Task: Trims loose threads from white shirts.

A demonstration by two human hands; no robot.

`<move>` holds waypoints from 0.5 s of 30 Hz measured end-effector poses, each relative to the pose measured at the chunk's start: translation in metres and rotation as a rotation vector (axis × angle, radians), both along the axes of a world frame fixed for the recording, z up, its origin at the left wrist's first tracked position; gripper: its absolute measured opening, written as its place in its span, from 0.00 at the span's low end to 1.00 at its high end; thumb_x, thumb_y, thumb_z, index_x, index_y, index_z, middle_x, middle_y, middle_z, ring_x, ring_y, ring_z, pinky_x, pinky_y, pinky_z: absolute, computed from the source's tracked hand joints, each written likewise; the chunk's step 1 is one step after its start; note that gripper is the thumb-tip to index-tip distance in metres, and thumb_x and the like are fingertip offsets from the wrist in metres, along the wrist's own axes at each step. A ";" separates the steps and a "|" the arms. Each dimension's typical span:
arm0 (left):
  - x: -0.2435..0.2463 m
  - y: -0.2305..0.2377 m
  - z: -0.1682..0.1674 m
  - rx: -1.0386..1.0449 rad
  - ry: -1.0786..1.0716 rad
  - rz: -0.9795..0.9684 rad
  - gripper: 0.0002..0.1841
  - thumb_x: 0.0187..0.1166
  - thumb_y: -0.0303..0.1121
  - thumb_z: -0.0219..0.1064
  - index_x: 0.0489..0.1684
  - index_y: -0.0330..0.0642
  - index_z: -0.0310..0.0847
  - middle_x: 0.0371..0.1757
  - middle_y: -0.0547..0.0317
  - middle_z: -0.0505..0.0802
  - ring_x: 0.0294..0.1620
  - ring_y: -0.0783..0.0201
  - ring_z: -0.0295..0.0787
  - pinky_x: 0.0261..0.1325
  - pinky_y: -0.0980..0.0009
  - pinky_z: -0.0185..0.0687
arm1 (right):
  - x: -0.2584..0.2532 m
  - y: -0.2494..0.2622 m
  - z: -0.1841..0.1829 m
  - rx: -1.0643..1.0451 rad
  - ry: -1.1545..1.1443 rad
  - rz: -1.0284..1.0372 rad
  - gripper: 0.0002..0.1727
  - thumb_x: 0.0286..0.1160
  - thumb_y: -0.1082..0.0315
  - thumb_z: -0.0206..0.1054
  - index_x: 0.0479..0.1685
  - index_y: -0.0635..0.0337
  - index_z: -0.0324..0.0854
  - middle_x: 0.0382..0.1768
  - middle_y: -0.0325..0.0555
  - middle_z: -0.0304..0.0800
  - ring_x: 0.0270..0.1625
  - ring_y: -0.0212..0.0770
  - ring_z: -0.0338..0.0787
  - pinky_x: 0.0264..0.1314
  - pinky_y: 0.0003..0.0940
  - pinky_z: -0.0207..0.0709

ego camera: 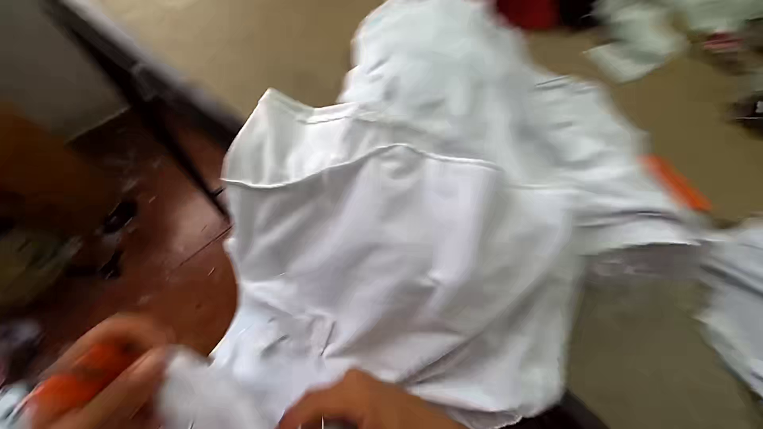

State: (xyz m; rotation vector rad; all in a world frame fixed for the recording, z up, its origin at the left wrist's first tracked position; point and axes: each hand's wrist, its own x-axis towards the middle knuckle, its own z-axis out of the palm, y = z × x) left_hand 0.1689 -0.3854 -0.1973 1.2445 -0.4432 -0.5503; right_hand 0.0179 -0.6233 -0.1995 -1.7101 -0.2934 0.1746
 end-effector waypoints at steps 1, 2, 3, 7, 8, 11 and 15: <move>-0.004 -0.005 -0.022 0.070 0.103 0.104 0.05 0.79 0.38 0.70 0.44 0.63 0.90 0.31 0.76 0.93 0.22 0.83 0.85 0.23 0.85 0.82 | 0.005 0.006 -0.024 0.134 0.079 -0.020 0.12 0.82 0.69 0.64 0.52 0.69 0.87 0.42 0.48 0.93 0.44 0.28 0.90 0.51 0.24 0.83; -0.007 -0.004 -0.043 0.137 0.189 0.166 0.04 0.79 0.35 0.67 0.41 0.60 0.87 0.27 0.73 0.91 0.16 0.80 0.80 0.16 0.83 0.78 | 0.008 0.015 -0.045 0.193 0.136 -0.074 0.11 0.82 0.70 0.64 0.53 0.68 0.85 0.45 0.44 0.92 0.47 0.24 0.88 0.53 0.21 0.83; -0.009 -0.003 -0.061 0.212 0.222 0.213 0.05 0.81 0.30 0.63 0.42 0.55 0.82 0.25 0.69 0.89 0.12 0.78 0.77 0.12 0.81 0.75 | 0.010 0.022 -0.060 0.174 0.185 -0.130 0.12 0.82 0.69 0.64 0.59 0.63 0.83 0.45 0.39 0.92 0.46 0.23 0.89 0.52 0.21 0.84; -0.019 0.015 -0.098 0.503 -0.212 0.306 0.16 0.73 0.21 0.62 0.58 0.32 0.85 0.59 0.55 0.92 0.51 0.75 0.88 0.54 0.76 0.84 | 0.023 0.029 -0.076 0.094 0.348 -0.120 0.30 0.81 0.65 0.61 0.84 0.38 0.68 0.43 0.30 0.89 0.35 0.23 0.87 0.40 0.21 0.84; -0.021 0.020 -0.098 0.450 -0.306 0.276 0.16 0.69 0.20 0.61 0.55 0.30 0.86 0.65 0.49 0.90 0.63 0.68 0.88 0.65 0.71 0.84 | 0.026 0.028 -0.075 0.106 0.359 -0.097 0.31 0.80 0.65 0.61 0.85 0.37 0.68 0.42 0.30 0.89 0.34 0.23 0.86 0.38 0.19 0.83; -0.025 0.023 -0.087 0.291 -0.397 0.084 0.14 0.68 0.23 0.64 0.50 0.33 0.88 0.68 0.47 0.88 0.71 0.63 0.84 0.71 0.68 0.83 | 0.035 0.023 -0.070 0.129 0.360 -0.006 0.32 0.78 0.66 0.61 0.85 0.37 0.67 0.42 0.30 0.88 0.36 0.21 0.86 0.39 0.16 0.83; -0.018 0.012 -0.085 0.250 -0.397 -0.070 0.16 0.71 0.30 0.71 0.55 0.32 0.89 0.55 0.53 0.88 0.51 0.72 0.84 0.53 0.78 0.84 | 0.046 0.020 -0.061 0.116 0.333 0.048 0.28 0.79 0.65 0.62 0.80 0.38 0.68 0.40 0.29 0.89 0.39 0.22 0.88 0.43 0.16 0.84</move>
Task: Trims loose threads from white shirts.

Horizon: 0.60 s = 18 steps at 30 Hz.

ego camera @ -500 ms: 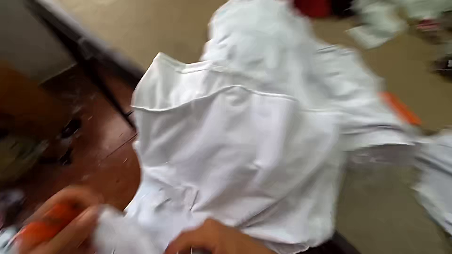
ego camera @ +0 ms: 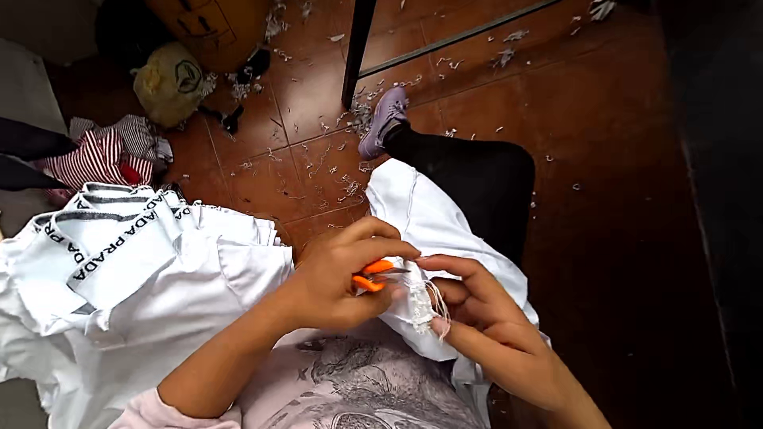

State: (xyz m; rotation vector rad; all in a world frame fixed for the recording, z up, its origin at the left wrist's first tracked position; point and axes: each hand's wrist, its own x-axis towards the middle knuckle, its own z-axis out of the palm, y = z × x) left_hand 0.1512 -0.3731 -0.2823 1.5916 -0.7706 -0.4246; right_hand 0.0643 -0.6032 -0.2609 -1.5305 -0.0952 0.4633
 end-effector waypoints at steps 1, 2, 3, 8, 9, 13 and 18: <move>0.003 -0.002 -0.002 -0.034 0.015 -0.021 0.12 0.72 0.28 0.71 0.48 0.30 0.89 0.50 0.53 0.88 0.48 0.73 0.84 0.51 0.79 0.83 | 0.003 -0.001 0.001 0.014 0.000 -0.004 0.27 0.80 0.63 0.62 0.80 0.38 0.69 0.39 0.28 0.89 0.39 0.21 0.88 0.44 0.15 0.83; 0.005 -0.004 -0.003 -0.071 0.028 -0.040 0.08 0.71 0.25 0.70 0.42 0.30 0.89 0.46 0.53 0.88 0.47 0.72 0.84 0.51 0.80 0.82 | 0.005 -0.001 0.002 0.047 0.008 -0.004 0.26 0.82 0.62 0.61 0.80 0.39 0.69 0.40 0.28 0.89 0.40 0.20 0.87 0.45 0.15 0.82; 0.008 -0.005 -0.003 -0.108 0.046 -0.059 0.06 0.72 0.23 0.69 0.39 0.29 0.89 0.44 0.53 0.88 0.47 0.72 0.84 0.51 0.80 0.81 | 0.008 -0.001 0.003 0.076 0.016 -0.004 0.24 0.84 0.60 0.61 0.79 0.40 0.70 0.39 0.28 0.89 0.40 0.20 0.87 0.46 0.15 0.82; 0.009 -0.004 0.003 -0.159 -0.009 0.018 0.05 0.74 0.22 0.68 0.38 0.29 0.88 0.42 0.54 0.86 0.45 0.73 0.82 0.49 0.82 0.80 | 0.021 0.007 -0.001 -0.179 -0.174 0.008 0.12 0.83 0.56 0.65 0.59 0.45 0.82 0.45 0.26 0.84 0.43 0.20 0.85 0.43 0.14 0.83; 0.009 -0.004 0.005 -0.138 -0.049 0.047 0.04 0.73 0.22 0.69 0.37 0.29 0.89 0.41 0.54 0.86 0.44 0.73 0.82 0.48 0.82 0.80 | 0.024 0.009 -0.003 -0.246 -0.230 -0.004 0.08 0.80 0.57 0.67 0.51 0.45 0.83 0.48 0.26 0.82 0.47 0.20 0.84 0.45 0.14 0.82; 0.008 0.003 0.005 -0.140 0.026 0.038 0.05 0.80 0.24 0.65 0.37 0.30 0.82 0.45 0.51 0.89 0.51 0.69 0.87 0.56 0.76 0.84 | 0.035 0.009 -0.002 -0.327 -0.364 -0.014 0.06 0.78 0.56 0.66 0.34 0.43 0.81 0.52 0.26 0.82 0.66 0.27 0.78 0.67 0.23 0.74; 0.008 0.013 -0.001 -0.202 0.294 0.023 0.04 0.83 0.26 0.65 0.41 0.35 0.75 0.31 0.65 0.82 0.31 0.82 0.75 0.35 0.87 0.73 | 0.033 0.008 0.000 0.095 -0.188 -0.089 0.04 0.85 0.57 0.64 0.45 0.43 0.76 0.37 0.25 0.90 0.52 0.25 0.92 0.82 0.39 0.75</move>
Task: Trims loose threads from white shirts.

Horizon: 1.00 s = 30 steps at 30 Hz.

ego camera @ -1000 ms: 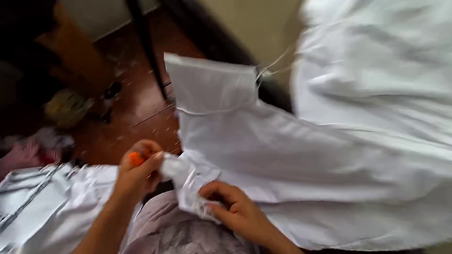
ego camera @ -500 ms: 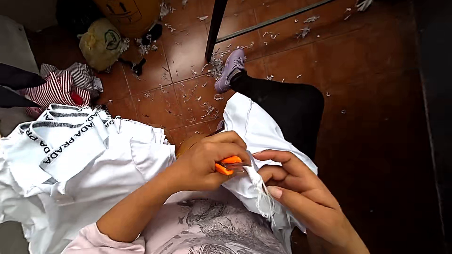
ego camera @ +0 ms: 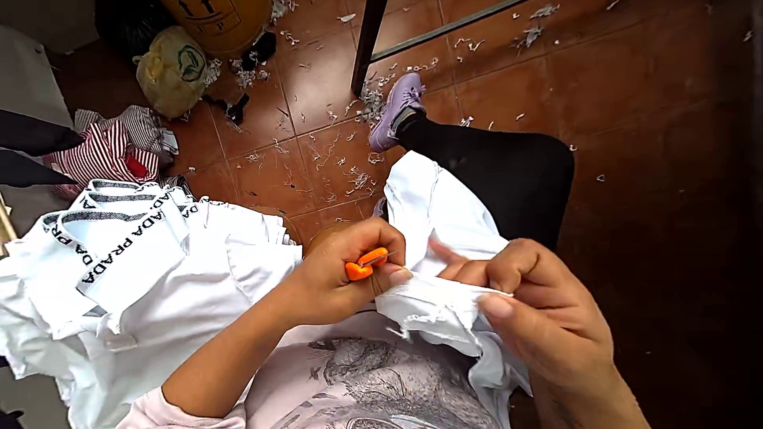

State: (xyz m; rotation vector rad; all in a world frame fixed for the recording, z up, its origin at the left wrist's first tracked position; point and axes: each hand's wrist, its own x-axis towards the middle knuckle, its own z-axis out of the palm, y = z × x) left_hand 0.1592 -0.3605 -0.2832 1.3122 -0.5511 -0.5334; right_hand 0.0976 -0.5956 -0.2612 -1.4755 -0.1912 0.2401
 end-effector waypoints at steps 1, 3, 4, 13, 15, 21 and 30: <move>0.001 0.000 -0.001 -0.005 0.004 0.026 0.04 0.83 0.26 0.65 0.42 0.36 0.74 0.32 0.65 0.82 0.32 0.81 0.76 0.36 0.87 0.73 | -0.003 0.003 -0.001 0.057 0.062 -0.013 0.05 0.84 0.59 0.65 0.50 0.41 0.75 0.37 0.25 0.89 0.44 0.22 0.91 0.66 0.27 0.85; 0.004 0.000 -0.001 0.036 -0.054 0.104 0.04 0.82 0.24 0.65 0.46 0.35 0.74 0.35 0.64 0.83 0.32 0.81 0.76 0.37 0.87 0.74 | -0.009 0.011 -0.003 0.127 0.162 -0.013 0.16 0.83 0.63 0.67 0.64 0.40 0.72 0.45 0.26 0.91 0.40 0.19 0.90 0.43 0.13 0.85; 0.005 -0.001 -0.001 0.077 -0.114 0.149 0.04 0.81 0.23 0.65 0.47 0.32 0.77 0.36 0.62 0.84 0.33 0.81 0.77 0.37 0.87 0.74 | -0.011 0.015 -0.004 0.122 0.184 -0.030 0.19 0.83 0.63 0.68 0.69 0.39 0.72 0.49 0.27 0.93 0.42 0.18 0.91 0.43 0.12 0.85; 0.003 -0.002 0.011 0.233 -0.469 0.032 0.27 0.72 0.40 0.78 0.62 0.25 0.86 0.38 0.53 0.88 0.39 0.70 0.83 0.42 0.78 0.80 | -0.016 0.031 0.004 -0.096 0.128 -0.191 0.16 0.80 0.60 0.70 0.63 0.39 0.76 0.44 0.23 0.92 0.40 0.18 0.90 0.40 0.10 0.83; 0.007 -0.002 0.007 0.190 -0.463 -0.002 0.12 0.77 0.30 0.73 0.47 0.27 0.90 0.32 0.54 0.90 0.35 0.71 0.84 0.39 0.79 0.80 | -0.014 0.032 0.005 -0.109 0.117 -0.187 0.15 0.81 0.61 0.69 0.63 0.39 0.74 0.43 0.23 0.92 0.40 0.18 0.90 0.40 0.10 0.83; 0.028 0.005 0.009 0.353 -0.690 0.023 0.09 0.79 0.29 0.68 0.31 0.35 0.89 0.25 0.57 0.87 0.28 0.68 0.82 0.32 0.73 0.73 | -0.011 0.031 0.000 -0.196 -0.036 -0.158 0.12 0.80 0.63 0.68 0.58 0.40 0.78 0.63 0.27 0.78 0.55 0.21 0.85 0.47 0.12 0.83; 0.038 0.006 0.019 0.354 -0.547 0.100 0.14 0.79 0.35 0.70 0.45 0.29 0.83 0.35 0.56 0.86 0.35 0.72 0.80 0.38 0.77 0.77 | 0.003 0.035 0.000 -0.273 -0.128 -0.077 0.12 0.79 0.71 0.64 0.53 0.53 0.92 0.58 0.32 0.92 0.59 0.24 0.90 0.59 0.17 0.85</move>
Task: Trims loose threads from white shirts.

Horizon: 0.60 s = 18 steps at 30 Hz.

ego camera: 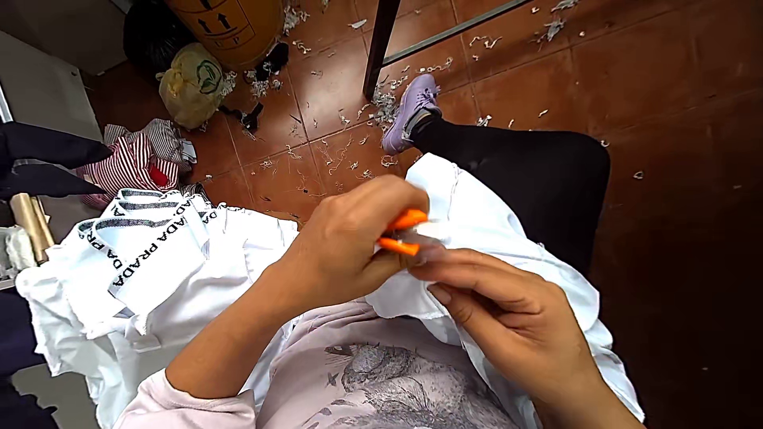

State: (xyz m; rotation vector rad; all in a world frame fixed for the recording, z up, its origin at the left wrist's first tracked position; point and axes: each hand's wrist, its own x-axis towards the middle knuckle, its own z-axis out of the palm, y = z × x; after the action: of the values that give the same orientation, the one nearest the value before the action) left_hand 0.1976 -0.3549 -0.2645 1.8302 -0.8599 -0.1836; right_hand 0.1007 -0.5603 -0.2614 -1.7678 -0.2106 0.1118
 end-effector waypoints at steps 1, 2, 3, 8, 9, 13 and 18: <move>0.000 0.004 0.001 0.027 0.036 0.011 0.22 0.82 0.44 0.67 0.55 0.29 0.78 0.38 0.59 0.84 0.37 0.74 0.78 0.41 0.78 0.77 | 0.000 0.000 0.000 0.025 0.016 -0.032 0.13 0.79 0.72 0.66 0.56 0.54 0.91 0.59 0.33 0.92 0.58 0.25 0.90 0.57 0.17 0.86; 0.000 0.010 0.003 0.057 0.060 0.008 0.26 0.85 0.51 0.61 0.59 0.30 0.75 0.39 0.61 0.82 0.39 0.76 0.77 0.43 0.78 0.76 | 0.001 -0.001 0.000 0.046 0.024 -0.064 0.14 0.78 0.72 0.67 0.59 0.54 0.91 0.61 0.34 0.91 0.58 0.26 0.90 0.56 0.17 0.87; -0.001 0.015 0.005 0.096 0.055 -0.003 0.27 0.88 0.53 0.57 0.57 0.31 0.75 0.38 0.62 0.81 0.39 0.75 0.76 0.45 0.77 0.76 | 0.000 -0.001 -0.001 0.064 0.032 -0.094 0.16 0.77 0.73 0.68 0.62 0.55 0.90 0.63 0.35 0.91 0.59 0.27 0.91 0.57 0.18 0.87; -0.007 0.023 0.007 0.291 -0.132 -0.125 0.19 0.82 0.48 0.66 0.43 0.38 0.90 0.35 0.60 0.92 0.38 0.67 0.89 0.43 0.69 0.84 | 0.001 -0.003 0.001 0.059 0.038 -0.107 0.20 0.75 0.71 0.71 0.66 0.52 0.89 0.65 0.33 0.90 0.62 0.28 0.90 0.59 0.19 0.87; -0.007 0.022 0.007 0.305 -0.140 -0.144 0.19 0.82 0.48 0.66 0.42 0.39 0.90 0.33 0.61 0.92 0.37 0.67 0.89 0.40 0.69 0.84 | 0.002 -0.004 0.002 0.052 0.030 -0.093 0.19 0.75 0.71 0.71 0.66 0.52 0.89 0.65 0.33 0.90 0.63 0.29 0.90 0.60 0.20 0.87; -0.003 0.017 0.008 0.306 -0.149 -0.180 0.19 0.82 0.47 0.65 0.41 0.39 0.90 0.31 0.61 0.91 0.33 0.68 0.88 0.33 0.70 0.81 | 0.007 -0.006 0.006 -0.011 -0.014 -0.038 0.17 0.75 0.72 0.69 0.62 0.56 0.90 0.64 0.37 0.91 0.61 0.27 0.90 0.57 0.17 0.86; 0.000 0.014 0.004 0.261 -0.136 -0.243 0.16 0.82 0.44 0.65 0.31 0.41 0.87 0.25 0.62 0.87 0.30 0.67 0.86 0.30 0.69 0.77 | 0.012 -0.005 0.006 -0.045 -0.026 0.021 0.17 0.75 0.72 0.69 0.62 0.58 0.90 0.63 0.37 0.91 0.60 0.26 0.90 0.57 0.16 0.86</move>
State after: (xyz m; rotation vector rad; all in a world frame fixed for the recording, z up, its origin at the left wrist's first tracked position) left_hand 0.1977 -0.3412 -0.2603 1.9919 -1.2010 -0.3420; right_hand 0.1126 -0.5658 -0.2555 -1.8131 -0.2471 0.1102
